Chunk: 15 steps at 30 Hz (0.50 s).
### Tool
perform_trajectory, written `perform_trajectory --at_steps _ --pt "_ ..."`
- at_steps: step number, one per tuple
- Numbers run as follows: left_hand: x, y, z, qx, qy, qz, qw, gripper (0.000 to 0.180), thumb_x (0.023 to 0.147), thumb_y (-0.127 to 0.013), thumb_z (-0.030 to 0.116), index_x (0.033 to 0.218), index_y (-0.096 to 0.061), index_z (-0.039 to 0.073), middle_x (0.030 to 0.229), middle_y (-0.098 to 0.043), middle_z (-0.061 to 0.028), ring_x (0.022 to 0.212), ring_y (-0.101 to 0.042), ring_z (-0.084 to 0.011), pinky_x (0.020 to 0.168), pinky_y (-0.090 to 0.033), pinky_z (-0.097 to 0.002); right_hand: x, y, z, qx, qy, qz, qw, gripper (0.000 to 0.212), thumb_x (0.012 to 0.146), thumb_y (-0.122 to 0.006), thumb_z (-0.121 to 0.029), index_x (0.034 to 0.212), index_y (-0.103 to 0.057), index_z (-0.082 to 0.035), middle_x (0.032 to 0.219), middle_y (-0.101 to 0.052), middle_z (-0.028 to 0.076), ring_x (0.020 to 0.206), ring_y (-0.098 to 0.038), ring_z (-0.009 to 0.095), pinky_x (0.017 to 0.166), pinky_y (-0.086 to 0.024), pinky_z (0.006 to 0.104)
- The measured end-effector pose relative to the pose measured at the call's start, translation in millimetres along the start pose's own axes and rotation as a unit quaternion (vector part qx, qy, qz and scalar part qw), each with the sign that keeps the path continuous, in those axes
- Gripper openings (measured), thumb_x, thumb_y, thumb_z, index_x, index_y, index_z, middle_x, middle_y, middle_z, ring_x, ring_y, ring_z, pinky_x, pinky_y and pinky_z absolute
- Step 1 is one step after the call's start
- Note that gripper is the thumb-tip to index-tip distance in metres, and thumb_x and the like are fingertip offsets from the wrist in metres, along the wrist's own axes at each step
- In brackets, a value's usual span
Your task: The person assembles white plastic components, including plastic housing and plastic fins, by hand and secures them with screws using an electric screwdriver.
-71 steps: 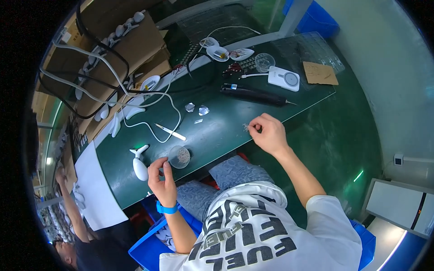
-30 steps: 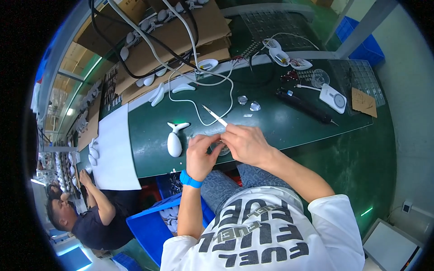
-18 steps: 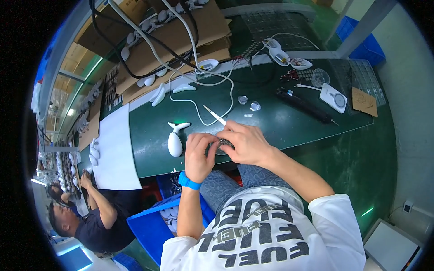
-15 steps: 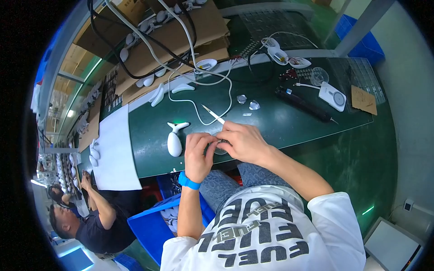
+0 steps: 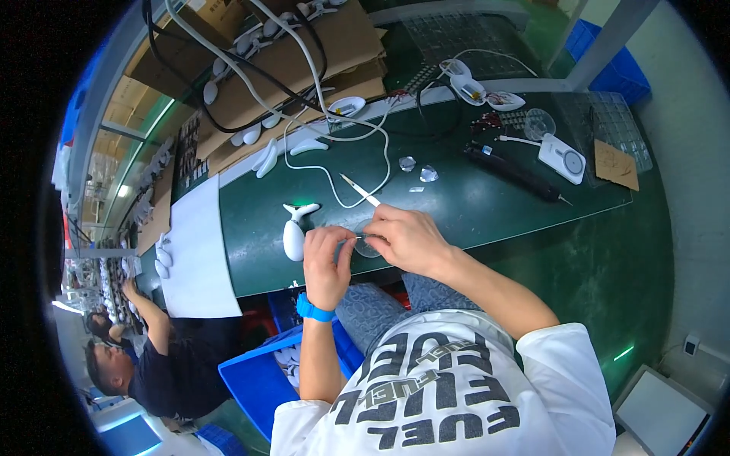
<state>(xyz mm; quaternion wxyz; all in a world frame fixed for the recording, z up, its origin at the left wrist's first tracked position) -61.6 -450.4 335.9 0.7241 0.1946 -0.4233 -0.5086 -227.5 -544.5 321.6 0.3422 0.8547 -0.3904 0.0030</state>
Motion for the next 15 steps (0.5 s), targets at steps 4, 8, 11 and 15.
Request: perform_trajectory --at_steps 4,8,11,15 --pt "0 -4 5 0.024 -0.009 -0.015 1.0 0.012 0.087 -0.074 0.004 0.097 -0.069 0.006 0.1 -0.069 -0.0085 0.095 -0.061 -0.0321 0.081 -0.045 -0.0423 -3 1 1 0.018 0.011 0.015 1.0 0.011 0.085 -0.077 -0.011 0.095 -0.078 -0.007 0.091 -0.069 0.007 0.076 -0.069 0.028 0.067 -0.056 0.0394" --pt "3 -2 12 0.005 -0.008 -0.03 0.999 0.016 0.086 -0.075 0.005 0.101 -0.07 0.007 0.103 -0.07 -0.0073 0.095 -0.061 -0.0318 0.08 -0.045 -0.0424 -4 0 1 0.037 0.01 0.032 0.999 0.009 0.085 -0.076 -0.011 0.092 -0.077 -0.005 0.091 -0.069 0.007 0.074 -0.069 0.028 0.065 -0.055 0.0391" --pt "1 -1 15 0.0 0.005 -0.069 0.998 0.019 0.085 -0.076 0.005 0.103 -0.07 0.007 0.104 -0.071 -0.007 0.095 -0.061 -0.0314 0.08 -0.045 -0.0422 -7 2 3 0.055 0.005 0.04 0.998 0.008 0.085 -0.076 -0.011 0.091 -0.076 -0.005 0.09 -0.069 0.007 0.075 -0.069 0.029 0.065 -0.055 0.0389" --pt "5 -4 15 0.019 -0.011 -0.1 0.995 0.018 0.084 -0.077 0.006 0.1 -0.07 0.008 0.098 -0.071 -0.0057 0.092 -0.062 -0.0303 0.078 -0.044 -0.0423 -14 8 5 0.056 0.002 0.04 0.998 0.009 0.086 -0.077 -0.011 0.091 -0.076 -0.005 0.09 -0.069 0.008 0.076 -0.069 0.03 0.066 -0.055 0.0393"
Point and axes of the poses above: each hand's wrist, its own x-axis towards the middle knuckle, its own y-axis out of the back of the hand, z = x × y, the point moved 2 cm from there along x, towards the middle knuckle
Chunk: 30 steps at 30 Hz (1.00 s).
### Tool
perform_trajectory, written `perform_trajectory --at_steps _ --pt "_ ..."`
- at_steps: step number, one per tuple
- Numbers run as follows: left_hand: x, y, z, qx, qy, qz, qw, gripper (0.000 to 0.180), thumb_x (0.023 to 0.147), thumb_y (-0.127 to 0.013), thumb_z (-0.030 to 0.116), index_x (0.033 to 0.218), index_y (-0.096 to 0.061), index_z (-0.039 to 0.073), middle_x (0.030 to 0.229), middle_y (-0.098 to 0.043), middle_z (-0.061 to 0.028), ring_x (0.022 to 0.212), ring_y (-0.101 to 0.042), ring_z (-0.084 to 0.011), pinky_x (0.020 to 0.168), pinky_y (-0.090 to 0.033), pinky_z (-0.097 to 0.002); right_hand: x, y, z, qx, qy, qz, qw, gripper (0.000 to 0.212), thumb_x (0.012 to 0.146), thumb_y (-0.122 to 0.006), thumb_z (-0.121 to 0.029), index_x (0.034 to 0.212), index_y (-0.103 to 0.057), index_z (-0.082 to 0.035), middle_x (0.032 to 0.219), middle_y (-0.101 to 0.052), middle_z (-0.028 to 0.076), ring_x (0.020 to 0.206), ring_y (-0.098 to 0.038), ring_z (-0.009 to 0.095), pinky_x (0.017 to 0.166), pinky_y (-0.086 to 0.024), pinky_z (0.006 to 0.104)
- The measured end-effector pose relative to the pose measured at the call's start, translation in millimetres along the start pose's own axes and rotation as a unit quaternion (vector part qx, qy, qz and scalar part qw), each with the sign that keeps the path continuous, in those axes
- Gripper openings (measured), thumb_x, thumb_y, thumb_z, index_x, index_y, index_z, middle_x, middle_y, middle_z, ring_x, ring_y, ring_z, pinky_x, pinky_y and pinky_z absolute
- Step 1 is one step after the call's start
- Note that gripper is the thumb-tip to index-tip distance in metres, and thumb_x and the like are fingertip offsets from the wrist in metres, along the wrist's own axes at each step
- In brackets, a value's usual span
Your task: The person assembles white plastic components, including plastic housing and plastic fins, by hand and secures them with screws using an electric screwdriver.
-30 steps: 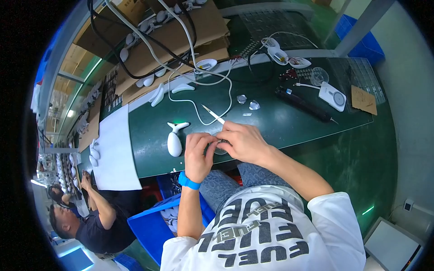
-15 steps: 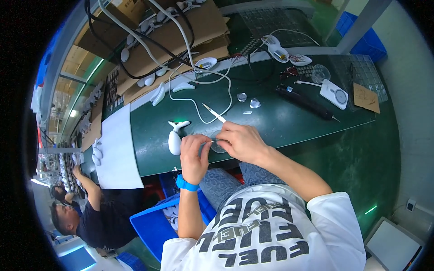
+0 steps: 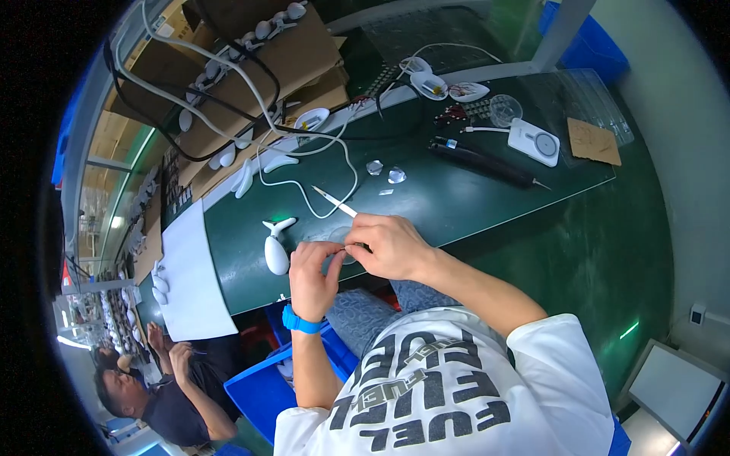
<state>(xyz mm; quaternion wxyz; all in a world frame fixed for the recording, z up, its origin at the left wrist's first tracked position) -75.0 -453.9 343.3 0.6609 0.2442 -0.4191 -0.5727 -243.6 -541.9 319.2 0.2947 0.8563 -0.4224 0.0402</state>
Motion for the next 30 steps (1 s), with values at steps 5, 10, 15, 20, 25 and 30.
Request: perform_trajectory --at_steps 5,10,15,20,25,30 --pt "8 -7 11 0.013 -0.003 -0.009 1.0 0.015 0.084 -0.077 0.005 0.096 -0.068 0.008 0.096 -0.071 -0.0051 0.091 -0.062 -0.0299 0.076 -0.043 -0.0423 -3 13 -2 -0.018 0.016 0.004 1.0 0.01 0.087 -0.077 -0.013 0.093 -0.076 -0.005 0.091 -0.069 0.008 0.076 -0.069 0.031 0.066 -0.055 0.0401" --pt "12 -12 15 -0.011 0.002 -0.004 1.0 0.016 0.082 -0.077 0.005 0.095 -0.068 0.008 0.095 -0.071 -0.0049 0.092 -0.063 -0.0296 0.077 -0.043 -0.042 -5 14 2 -0.055 0.027 -0.012 0.998 0.009 0.088 -0.075 -0.012 0.093 -0.072 -0.006 0.092 -0.065 0.008 0.075 -0.068 0.031 0.064 -0.055 0.0414" --pt "9 -3 4 -0.008 0.049 0.006 0.999 0.015 0.079 -0.078 0.005 0.09 -0.069 0.009 0.093 -0.072 -0.0039 0.091 -0.063 -0.0299 0.078 -0.044 -0.0415 0 6 0 -0.018 0.034 0.01 0.999 0.009 0.088 -0.075 -0.011 0.092 -0.069 -0.007 0.091 -0.063 0.009 0.074 -0.068 0.031 0.063 -0.054 0.0411" --pt "6 1 -5 0.02 0.046 0.002 0.999 0.012 0.08 -0.077 0.005 0.09 -0.071 0.007 0.096 -0.069 -0.0069 0.094 -0.061 -0.0314 0.08 -0.045 -0.0425 -16 40 18 -0.059 -0.015 0.09 0.994 0.008 0.087 -0.075 -0.007 0.091 -0.068 -0.005 0.088 -0.064 0.009 0.073 -0.068 0.028 0.064 -0.055 0.0376" --pt "9 -2 -2 0.072 0.009 0.016 0.997 0.013 0.084 -0.075 0.002 0.097 -0.075 0.004 0.102 -0.063 -0.0108 0.098 -0.057 -0.0334 0.087 -0.047 -0.0448 -58 122 69 -0.242 -0.165 0.193 0.936 0.003 0.088 -0.071 -0.009 0.088 -0.068 -0.008 0.091 -0.064 0.012 0.076 -0.069 0.036 0.065 -0.056 0.0456" --pt "11 -5 0 0.057 0.034 0.032 0.997 0.012 0.084 -0.077 0.003 0.096 -0.075 0.004 0.103 -0.063 -0.011 0.099 -0.056 -0.0334 0.088 -0.048 -0.0433 -66 132 86 -0.348 -0.154 0.161 0.911 0.005 0.089 -0.072 -0.011 0.091 -0.069 -0.007 0.088 -0.063 0.01 0.073 -0.068 0.034 0.063 -0.055 0.044"
Point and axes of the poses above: each hand's wrist, its own x-axis towards the middle knuckle, its own y-axis out of the back of the hand, z = x × y, the point moved 2 cm from there along x, towards the middle knuckle
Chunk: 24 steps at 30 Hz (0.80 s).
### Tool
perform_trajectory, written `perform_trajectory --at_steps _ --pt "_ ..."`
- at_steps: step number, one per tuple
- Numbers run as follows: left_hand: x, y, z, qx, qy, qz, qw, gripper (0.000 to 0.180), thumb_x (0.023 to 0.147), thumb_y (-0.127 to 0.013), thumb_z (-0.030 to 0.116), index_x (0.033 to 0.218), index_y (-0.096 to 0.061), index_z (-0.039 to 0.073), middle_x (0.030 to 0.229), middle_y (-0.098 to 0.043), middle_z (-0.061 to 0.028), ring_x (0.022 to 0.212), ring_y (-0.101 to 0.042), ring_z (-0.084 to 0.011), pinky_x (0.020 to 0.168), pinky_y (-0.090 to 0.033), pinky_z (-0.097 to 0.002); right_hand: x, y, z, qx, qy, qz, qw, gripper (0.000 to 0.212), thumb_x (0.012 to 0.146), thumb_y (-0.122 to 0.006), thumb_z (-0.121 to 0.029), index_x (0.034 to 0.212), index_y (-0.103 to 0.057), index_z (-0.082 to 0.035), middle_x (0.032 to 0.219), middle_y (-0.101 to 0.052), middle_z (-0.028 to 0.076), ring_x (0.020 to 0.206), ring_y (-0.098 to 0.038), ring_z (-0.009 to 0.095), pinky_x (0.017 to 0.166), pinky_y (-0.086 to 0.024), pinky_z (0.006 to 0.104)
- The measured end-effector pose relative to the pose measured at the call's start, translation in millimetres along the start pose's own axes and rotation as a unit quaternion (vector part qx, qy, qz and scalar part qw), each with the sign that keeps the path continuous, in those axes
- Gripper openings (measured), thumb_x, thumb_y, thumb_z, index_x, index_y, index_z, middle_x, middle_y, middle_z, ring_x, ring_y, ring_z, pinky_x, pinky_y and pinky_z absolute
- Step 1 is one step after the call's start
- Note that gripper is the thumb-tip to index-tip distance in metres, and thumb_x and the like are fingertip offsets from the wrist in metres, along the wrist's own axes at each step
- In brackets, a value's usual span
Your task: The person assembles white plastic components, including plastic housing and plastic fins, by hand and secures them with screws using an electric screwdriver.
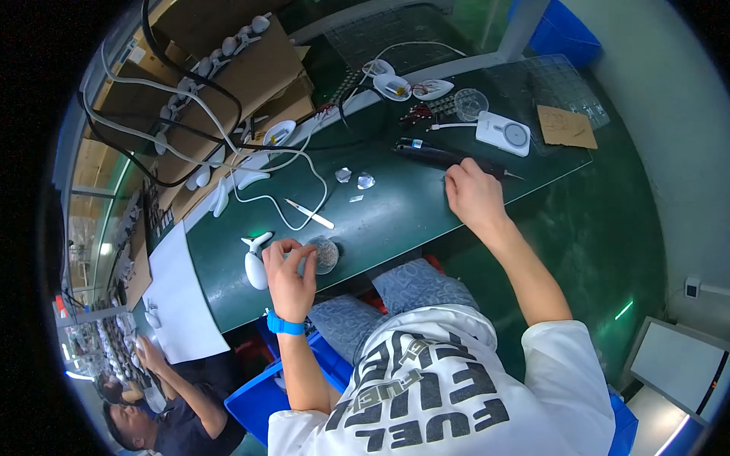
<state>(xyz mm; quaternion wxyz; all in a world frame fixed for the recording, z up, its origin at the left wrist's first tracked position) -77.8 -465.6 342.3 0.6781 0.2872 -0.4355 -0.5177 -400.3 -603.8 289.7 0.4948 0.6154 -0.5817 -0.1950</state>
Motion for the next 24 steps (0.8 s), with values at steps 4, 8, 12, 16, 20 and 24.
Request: perform_trajectory --at_steps 4,8,12,16,20,24 --pt "-4 2 2 -0.014 0.023 0.027 0.999 0.015 0.083 -0.078 0.003 0.098 -0.075 0.004 0.103 -0.063 -0.0111 0.1 -0.057 -0.0329 0.088 -0.048 -0.0432 -11 -1 -18 0.025 0.003 -0.061 0.998 0.007 0.087 -0.068 -0.014 0.088 -0.069 -0.007 0.088 -0.065 0.013 0.072 -0.068 0.04 0.065 -0.057 0.0506" --pt "-9 5 1 -0.024 0.034 0.043 0.998 0.017 0.084 -0.077 0.002 0.1 -0.075 0.005 0.104 -0.064 -0.0109 0.101 -0.057 -0.032 0.089 -0.048 -0.0426 -34 -2 -41 0.079 0.0 -0.1 0.992 0.007 0.084 -0.069 -0.013 0.081 -0.067 -0.007 0.077 -0.065 0.013 0.068 -0.068 0.039 0.062 -0.056 0.05" --pt "-11 6 -3 -0.03 0.039 0.049 0.998 0.017 0.084 -0.076 0.001 0.1 -0.075 0.005 0.105 -0.065 -0.0107 0.102 -0.057 -0.0318 0.09 -0.048 -0.0424 -44 -15 -62 0.118 -0.002 -0.1 0.988 0.008 0.084 -0.069 -0.012 0.081 -0.066 -0.006 0.075 -0.067 0.013 0.068 -0.068 0.038 0.061 -0.055 0.049" --pt "-11 7 -5 -0.037 0.034 0.057 0.997 0.017 0.084 -0.076 0.001 0.1 -0.074 0.005 0.105 -0.065 -0.0105 0.102 -0.057 -0.0317 0.09 -0.048 -0.0423 -40 -32 -80 0.144 -0.001 -0.061 0.988 0.007 0.085 -0.068 -0.009 0.081 -0.064 -0.006 0.076 -0.067 0.014 0.066 -0.068 0.038 0.059 -0.055 0.0478" --pt "-14 9 -8 -0.046 0.041 0.065 0.996 0.017 0.084 -0.076 0.001 0.1 -0.073 0.004 0.105 -0.066 -0.0103 0.103 -0.057 -0.0316 0.09 -0.048 -0.0424 -35 -47 -98 0.156 0.001 -0.059 0.986 0.008 0.085 -0.069 -0.009 0.081 -0.064 -0.005 0.076 -0.068 0.013 0.066 -0.068 0.038 0.058 -0.056 0.0482" --pt "-18 10 -11 -0.048 0.046 0.071 0.995 0.017 0.083 -0.076 0.001 0.1 -0.074 0.004 0.106 -0.066 -0.0103 0.103 -0.058 -0.0318 0.09 -0.048 -0.0425 -27 -62 -114 0.171 0.019 -0.074 0.982 0.008 0.086 -0.069 -0.01 0.083 -0.064 -0.005 0.077 -0.069 0.013 0.066 -0.068 0.039 0.059 -0.056 0.0489"
Point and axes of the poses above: each hand's wrist, its own x-axis towards the middle knuckle, its own y-axis out of the back of the hand, z = x × y, the point moved 2 cm from there along x, towards the middle knuckle
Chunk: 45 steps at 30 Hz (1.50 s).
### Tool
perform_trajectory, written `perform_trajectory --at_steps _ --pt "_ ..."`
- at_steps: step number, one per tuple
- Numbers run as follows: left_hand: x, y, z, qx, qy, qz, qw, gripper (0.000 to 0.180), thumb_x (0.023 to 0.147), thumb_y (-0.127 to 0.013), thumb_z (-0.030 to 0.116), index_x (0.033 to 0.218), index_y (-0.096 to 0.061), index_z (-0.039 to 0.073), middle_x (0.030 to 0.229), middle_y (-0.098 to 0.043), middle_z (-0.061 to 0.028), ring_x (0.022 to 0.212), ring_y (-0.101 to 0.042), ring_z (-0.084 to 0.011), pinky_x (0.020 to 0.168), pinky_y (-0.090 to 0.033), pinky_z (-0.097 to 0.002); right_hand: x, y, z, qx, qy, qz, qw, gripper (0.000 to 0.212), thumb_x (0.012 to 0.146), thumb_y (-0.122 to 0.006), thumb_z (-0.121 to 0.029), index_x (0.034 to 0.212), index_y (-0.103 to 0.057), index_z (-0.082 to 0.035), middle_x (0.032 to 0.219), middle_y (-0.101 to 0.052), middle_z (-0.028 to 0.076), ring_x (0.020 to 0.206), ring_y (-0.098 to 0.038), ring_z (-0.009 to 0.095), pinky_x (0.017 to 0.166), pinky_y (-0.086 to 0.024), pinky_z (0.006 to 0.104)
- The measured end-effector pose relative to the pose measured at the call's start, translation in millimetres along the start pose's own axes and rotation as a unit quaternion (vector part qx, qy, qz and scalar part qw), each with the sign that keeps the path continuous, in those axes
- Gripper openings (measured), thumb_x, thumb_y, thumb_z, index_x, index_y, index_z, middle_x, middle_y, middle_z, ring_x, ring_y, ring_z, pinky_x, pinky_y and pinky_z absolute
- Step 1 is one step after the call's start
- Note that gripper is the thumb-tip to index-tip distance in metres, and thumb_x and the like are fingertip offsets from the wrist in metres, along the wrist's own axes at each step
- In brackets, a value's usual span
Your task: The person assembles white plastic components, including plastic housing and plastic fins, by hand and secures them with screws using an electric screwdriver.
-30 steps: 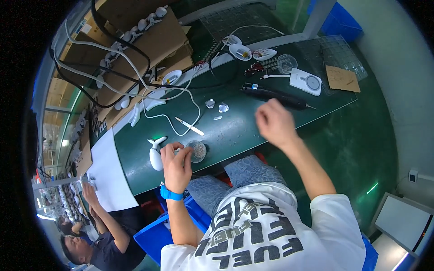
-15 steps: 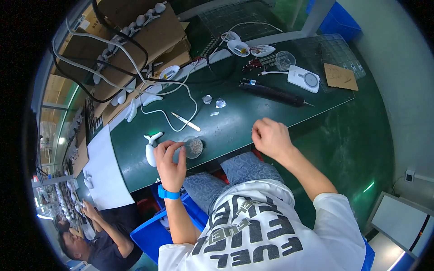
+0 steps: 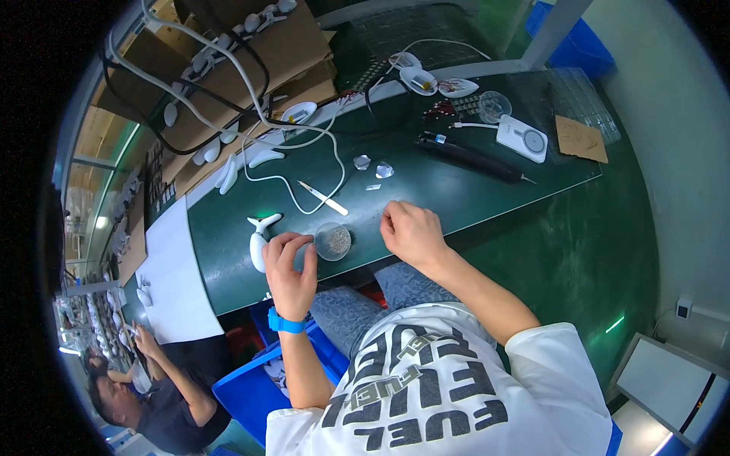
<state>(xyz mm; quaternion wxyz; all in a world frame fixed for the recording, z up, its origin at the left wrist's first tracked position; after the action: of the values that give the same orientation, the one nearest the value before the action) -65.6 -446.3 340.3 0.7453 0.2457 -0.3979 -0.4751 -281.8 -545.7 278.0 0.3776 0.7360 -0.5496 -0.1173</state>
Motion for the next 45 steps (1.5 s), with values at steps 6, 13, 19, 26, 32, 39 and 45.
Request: perform_trajectory --at_steps 6,13,19,26,32,39,45 --pt "-4 3 -5 0.002 0.008 0.005 1.0 0.018 0.084 -0.076 0.001 0.101 -0.073 0.004 0.107 -0.066 -0.0107 0.103 -0.058 -0.0327 0.091 -0.049 -0.043 9 -15 -14 0.013 0.035 -0.026 0.999 0.006 0.087 -0.069 -0.01 0.085 -0.066 -0.005 0.078 -0.069 0.013 0.07 -0.069 0.038 0.061 -0.056 0.0476" --pt "-3 6 -8 -0.007 0.011 0.011 1.0 0.018 0.084 -0.076 0.002 0.101 -0.073 0.004 0.107 -0.066 -0.0112 0.104 -0.058 -0.0333 0.091 -0.048 -0.0435 14 3 -11 0.107 0.012 -0.005 0.994 0.006 0.085 -0.075 -0.006 0.088 -0.071 -0.002 0.072 -0.068 0.01 0.059 -0.067 0.021 0.056 -0.052 0.0342" --pt "-2 4 -12 -0.012 0.012 0.011 1.0 0.017 0.085 -0.076 0.002 0.101 -0.073 0.004 0.107 -0.066 -0.0113 0.104 -0.058 -0.0333 0.091 -0.049 -0.0435 -1 7 -5 0.088 -0.032 -0.069 0.993 0.007 0.085 -0.074 -0.01 0.084 -0.069 -0.005 0.071 -0.068 0.01 0.063 -0.068 0.031 0.058 -0.052 0.0411" --pt "-3 6 -11 -0.015 0.01 0.018 1.0 0.019 0.084 -0.076 0.001 0.102 -0.073 0.004 0.108 -0.066 -0.0112 0.103 -0.058 -0.0331 0.09 -0.049 -0.0431 -4 0 -17 0.064 -0.001 -0.073 0.995 0.007 0.085 -0.074 -0.011 0.084 -0.07 -0.005 0.073 -0.069 0.01 0.064 -0.069 0.032 0.06 -0.054 0.0427" --pt "-5 7 -12 -0.007 0.015 0.017 1.0 0.018 0.084 -0.076 0.002 0.102 -0.073 0.004 0.108 -0.066 -0.0112 0.104 -0.058 -0.0331 0.091 -0.049 -0.043 -10 0 -18 0.061 -0.002 -0.072 0.996 0.005 0.085 -0.074 -0.011 0.085 -0.072 -0.006 0.072 -0.069 0.01 0.064 -0.069 0.031 0.059 -0.054 0.042" --pt "-4 5 -13 -0.019 0.015 0.01 1.0 0.019 0.085 -0.076 0.001 0.103 -0.073 0.004 0.108 -0.066 -0.0113 0.103 -0.058 -0.0331 0.091 -0.049 -0.043 -13 41 9 0.072 -0.08 -0.008 0.994 0.007 0.083 -0.077 -0.006 0.084 -0.071 -0.003 0.067 -0.066 0.01 0.057 -0.066 0.027 0.054 -0.051 0.0363" --pt "0 5 -11 -0.018 0.024 0.009 1.0 0.014 0.089 -0.073 0.003 0.103 -0.074 0.005 0.109 -0.067 -0.0105 0.107 -0.059 -0.0316 0.093 -0.048 -0.0415 -22 24 6 0.067 -0.07 -0.045 0.994 0.007 0.084 -0.075 -0.007 0.083 -0.069 -0.004 0.067 -0.066 0.009 0.06 -0.067 0.029 0.057 -0.051 0.0397"
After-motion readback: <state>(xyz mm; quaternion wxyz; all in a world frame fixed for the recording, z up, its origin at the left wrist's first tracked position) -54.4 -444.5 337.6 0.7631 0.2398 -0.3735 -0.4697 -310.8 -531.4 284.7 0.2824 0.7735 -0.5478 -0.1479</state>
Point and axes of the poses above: each hand's wrist, its own x-axis towards the middle knuckle, its own y-axis out of the back of the hand, z = x × y, the point moved 2 cm from there along x, towards the middle knuckle
